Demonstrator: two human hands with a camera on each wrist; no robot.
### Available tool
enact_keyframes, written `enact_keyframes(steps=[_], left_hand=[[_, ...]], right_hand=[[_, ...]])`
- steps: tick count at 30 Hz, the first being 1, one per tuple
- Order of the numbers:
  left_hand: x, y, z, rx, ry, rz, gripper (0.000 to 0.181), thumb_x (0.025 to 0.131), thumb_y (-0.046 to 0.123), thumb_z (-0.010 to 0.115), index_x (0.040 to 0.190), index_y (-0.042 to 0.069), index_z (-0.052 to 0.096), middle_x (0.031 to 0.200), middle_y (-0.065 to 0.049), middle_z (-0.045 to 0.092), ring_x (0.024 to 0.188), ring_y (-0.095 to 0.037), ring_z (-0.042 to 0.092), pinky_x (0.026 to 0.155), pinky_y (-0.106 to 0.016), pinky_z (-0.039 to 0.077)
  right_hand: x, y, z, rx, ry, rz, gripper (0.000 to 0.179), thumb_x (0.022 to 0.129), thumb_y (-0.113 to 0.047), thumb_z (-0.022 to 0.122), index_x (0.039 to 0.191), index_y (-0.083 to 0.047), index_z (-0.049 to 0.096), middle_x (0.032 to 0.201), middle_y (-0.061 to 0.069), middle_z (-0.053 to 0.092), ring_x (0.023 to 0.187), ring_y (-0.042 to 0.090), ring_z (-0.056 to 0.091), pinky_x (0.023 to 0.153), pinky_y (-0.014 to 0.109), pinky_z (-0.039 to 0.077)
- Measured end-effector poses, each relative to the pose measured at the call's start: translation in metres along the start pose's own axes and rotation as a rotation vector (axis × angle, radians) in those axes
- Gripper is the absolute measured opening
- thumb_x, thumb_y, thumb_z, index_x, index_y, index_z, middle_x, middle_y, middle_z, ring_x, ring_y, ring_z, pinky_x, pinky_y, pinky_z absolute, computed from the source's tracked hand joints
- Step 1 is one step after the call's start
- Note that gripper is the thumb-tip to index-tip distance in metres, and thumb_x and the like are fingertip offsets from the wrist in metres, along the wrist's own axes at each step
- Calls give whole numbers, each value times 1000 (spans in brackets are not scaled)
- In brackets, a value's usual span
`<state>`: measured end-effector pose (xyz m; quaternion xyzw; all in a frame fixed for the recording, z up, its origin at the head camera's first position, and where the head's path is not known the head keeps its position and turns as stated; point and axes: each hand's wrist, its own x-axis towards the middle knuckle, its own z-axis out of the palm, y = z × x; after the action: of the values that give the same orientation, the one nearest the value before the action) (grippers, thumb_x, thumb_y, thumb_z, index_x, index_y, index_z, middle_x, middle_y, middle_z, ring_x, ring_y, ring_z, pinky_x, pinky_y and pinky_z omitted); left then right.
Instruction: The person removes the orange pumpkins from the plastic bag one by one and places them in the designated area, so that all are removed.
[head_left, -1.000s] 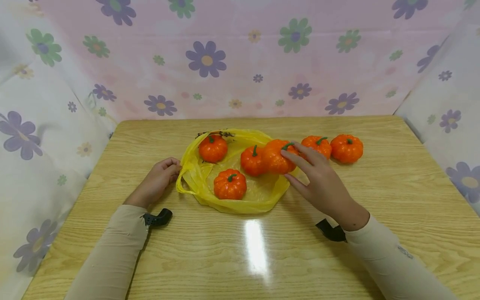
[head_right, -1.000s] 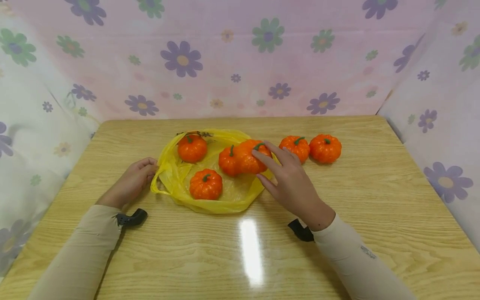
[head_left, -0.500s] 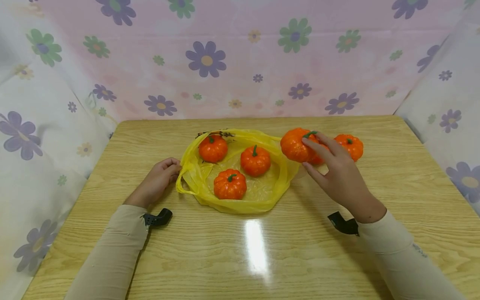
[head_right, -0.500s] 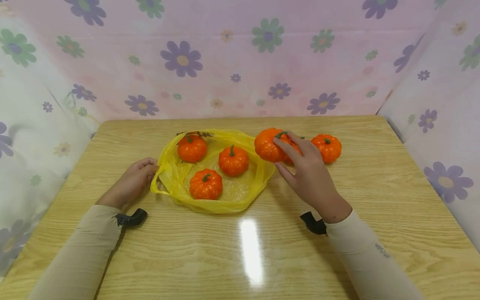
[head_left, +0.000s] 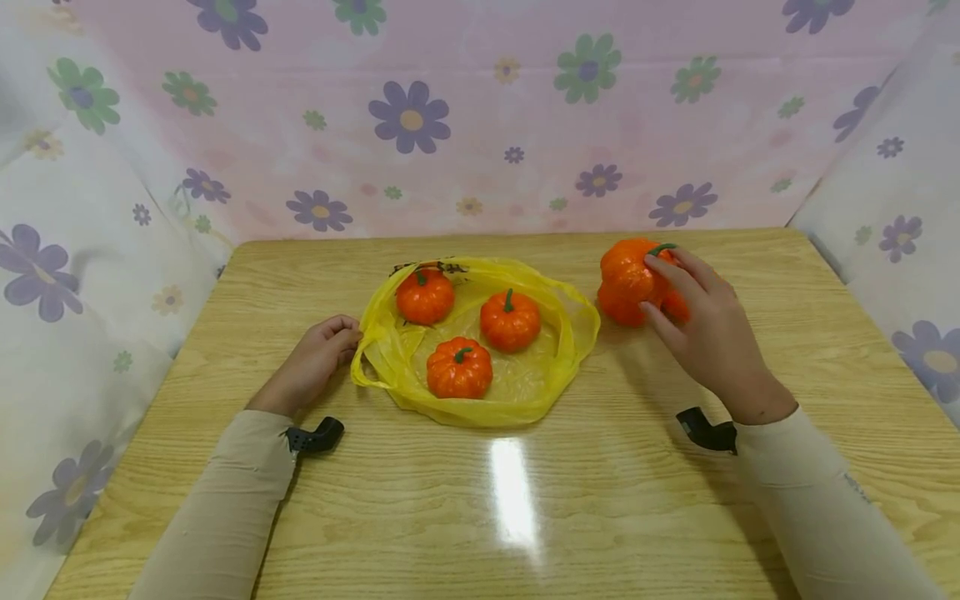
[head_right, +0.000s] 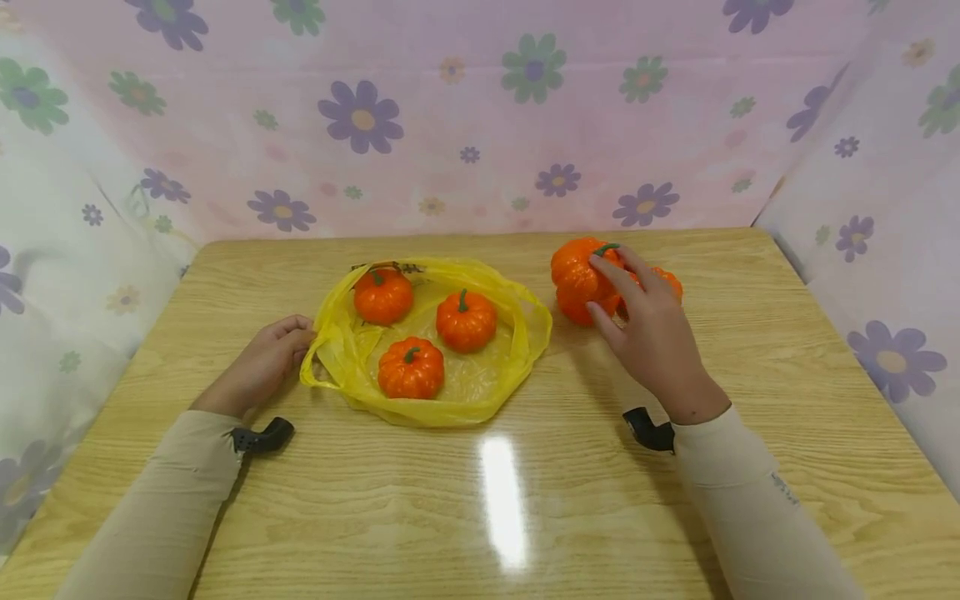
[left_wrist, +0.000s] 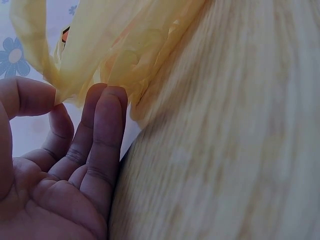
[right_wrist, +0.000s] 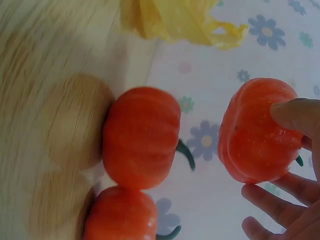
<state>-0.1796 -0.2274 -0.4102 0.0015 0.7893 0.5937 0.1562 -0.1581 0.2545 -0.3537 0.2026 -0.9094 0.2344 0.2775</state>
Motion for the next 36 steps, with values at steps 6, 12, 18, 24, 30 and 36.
enact_keyframes(steps=[6,12,18,24,30,36], left_hand=[[2,-2,0,11,-1,9,25,107,24,41,112,1,51,110,-2,51,100,-11,55,87,-19,50],[2,-2,-1,14,-6,7,26,108,25,41,114,1,50,111,-3,51,101,-11,55,87,-19,50],[3,-3,-2,21,-3,5,27,108,25,40,114,1,50,112,-4,51,101,-11,55,87,-19,50],[4,-6,-3,6,-5,6,26,107,25,41,113,2,50,112,-3,51,101,-11,54,88,-19,50],[1,-5,-2,2,-11,14,27,108,25,41,114,0,50,112,-2,51,102,-10,55,87,-19,50],[1,-4,-1,-4,-13,21,24,108,25,41,111,4,50,112,-3,51,101,-10,55,86,-19,50]], right_hand=[[1,16,-5,10,28,86,58,82,1,78,136,-3,58,142,29,50,129,52,49,106,67,38],[0,31,-11,28,60,190,56,86,-1,75,139,-4,57,145,28,47,134,50,46,107,67,37],[0,48,-17,27,109,261,54,88,-2,72,140,-1,54,146,31,45,136,51,42,108,66,35],[0,61,-24,5,126,345,53,90,-4,70,140,1,53,149,30,42,139,51,39,111,67,32],[-5,72,-26,-19,146,390,53,90,-4,70,140,2,53,148,30,43,138,51,39,114,65,31],[-10,82,-29,-56,102,451,54,93,-5,67,143,1,49,151,31,39,140,52,36,115,65,29]])
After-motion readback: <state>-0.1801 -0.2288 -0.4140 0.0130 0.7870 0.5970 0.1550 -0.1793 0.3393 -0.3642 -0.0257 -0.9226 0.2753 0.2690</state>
